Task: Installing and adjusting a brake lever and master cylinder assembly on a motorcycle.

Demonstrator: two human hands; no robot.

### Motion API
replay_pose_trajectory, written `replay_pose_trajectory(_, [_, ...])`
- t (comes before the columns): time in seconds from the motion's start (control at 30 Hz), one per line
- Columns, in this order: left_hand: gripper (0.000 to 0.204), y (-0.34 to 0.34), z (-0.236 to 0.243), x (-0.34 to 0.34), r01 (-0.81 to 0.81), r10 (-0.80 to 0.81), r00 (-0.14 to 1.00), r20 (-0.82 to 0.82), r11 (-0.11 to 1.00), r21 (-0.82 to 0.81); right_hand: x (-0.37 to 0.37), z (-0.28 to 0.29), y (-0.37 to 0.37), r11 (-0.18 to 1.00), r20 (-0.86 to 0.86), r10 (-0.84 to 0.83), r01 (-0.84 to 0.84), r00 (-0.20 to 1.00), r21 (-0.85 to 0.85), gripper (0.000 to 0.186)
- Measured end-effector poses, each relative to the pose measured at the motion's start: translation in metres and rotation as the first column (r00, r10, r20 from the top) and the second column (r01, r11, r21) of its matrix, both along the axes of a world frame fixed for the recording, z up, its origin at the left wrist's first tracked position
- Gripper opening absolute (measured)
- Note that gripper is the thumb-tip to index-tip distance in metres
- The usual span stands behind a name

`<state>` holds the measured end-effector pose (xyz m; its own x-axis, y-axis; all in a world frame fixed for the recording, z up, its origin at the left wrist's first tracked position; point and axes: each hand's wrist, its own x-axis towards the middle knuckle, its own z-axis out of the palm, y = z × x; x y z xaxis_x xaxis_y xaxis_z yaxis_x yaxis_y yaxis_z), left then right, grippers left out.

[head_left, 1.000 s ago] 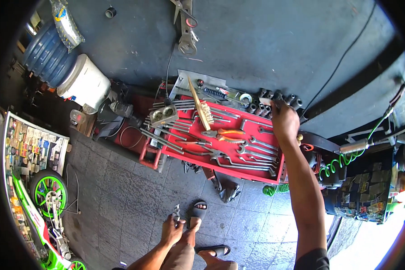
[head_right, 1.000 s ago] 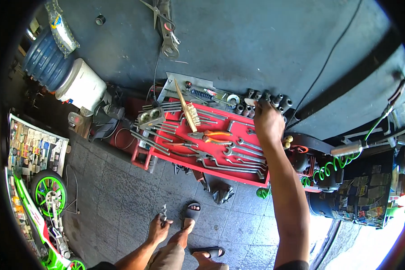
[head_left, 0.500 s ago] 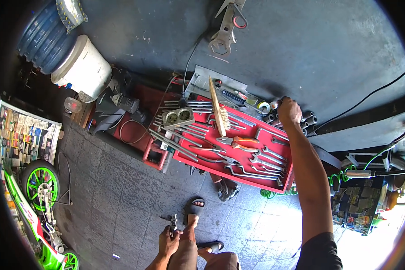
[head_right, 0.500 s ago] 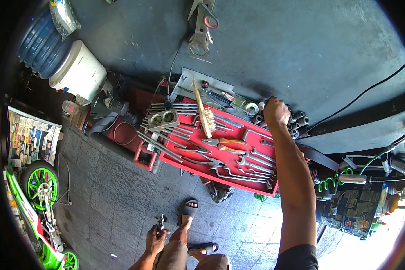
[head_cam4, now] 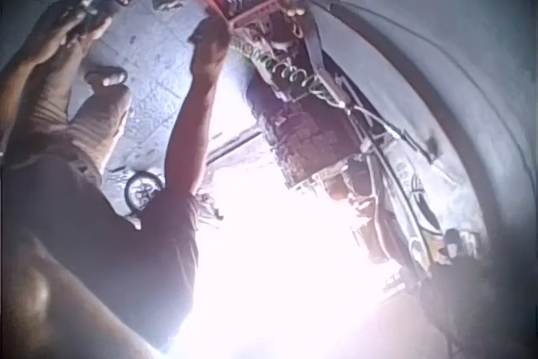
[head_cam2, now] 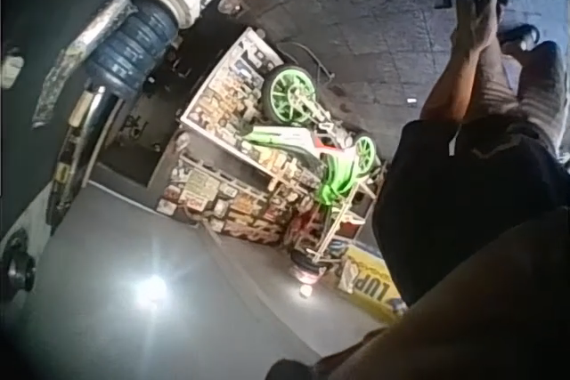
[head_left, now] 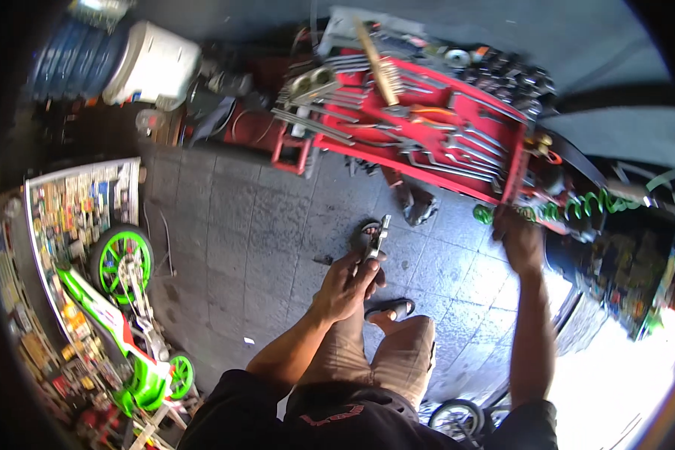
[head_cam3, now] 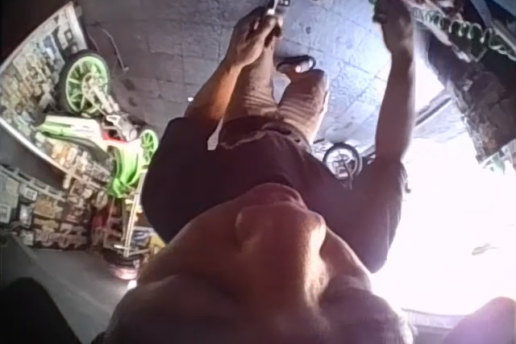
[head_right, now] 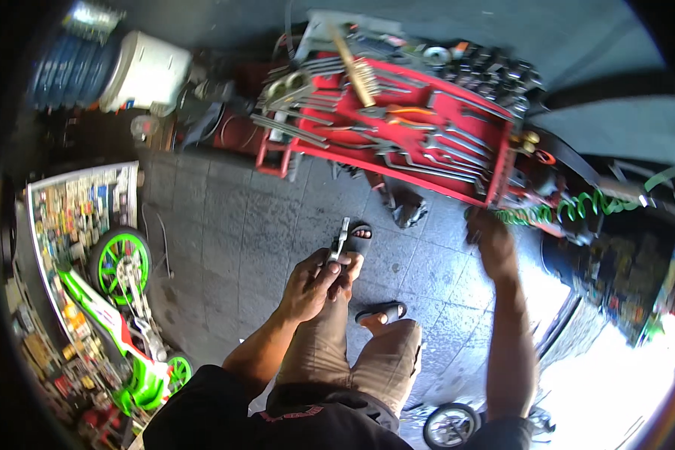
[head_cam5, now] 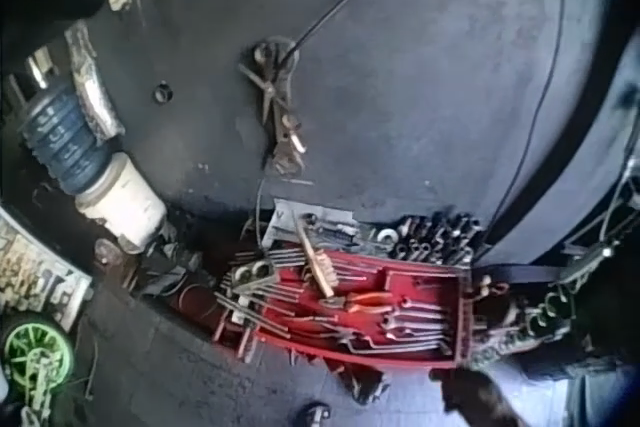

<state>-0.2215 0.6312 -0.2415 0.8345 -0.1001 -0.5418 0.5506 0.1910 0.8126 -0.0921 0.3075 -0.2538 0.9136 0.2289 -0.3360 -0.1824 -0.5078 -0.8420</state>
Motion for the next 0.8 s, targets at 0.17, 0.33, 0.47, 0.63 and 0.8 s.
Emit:
replay_pose_trajectory(0.17, [0.035,-0.085,0.058,0.0,0.183,-0.218,0.974,-0.061,0.917,-0.354,-0.262,0.046,-0.049,0.767,-0.568,-0.485,0.635,0.665,0.088,0.028])
replay_pose_trajectory(0.33, [0.043,-0.215,0.116,-0.052,0.454,-0.561,0.827,-0.034,0.703,-0.547,-0.456,0.1,-0.076,0.452,-0.472,-0.804,0.888,0.363,-0.087,0.021])
replay_pose_trajectory(0.47, [0.03,-0.343,0.163,-0.137,0.737,-0.751,0.641,0.158,0.544,-0.402,-0.593,0.121,-0.115,-0.074,-0.573,-0.818,0.978,0.052,0.194,0.02])
replay_pose_trajectory(0.63, [0.022,-0.487,0.217,-0.292,0.859,-0.795,0.101,0.598,0.373,0.351,-0.743,0.178,-0.15,-0.495,-0.598,-0.78,0.767,-0.186,0.408,0.026])
replay_pose_trajectory(0.8, [0.021,-0.605,0.267,-0.44,0.84,-0.708,-0.268,0.653,0.16,0.518,-0.864,0.215,-0.182,-0.642,-0.479,-0.766,0.543,-0.429,0.541,0.026])
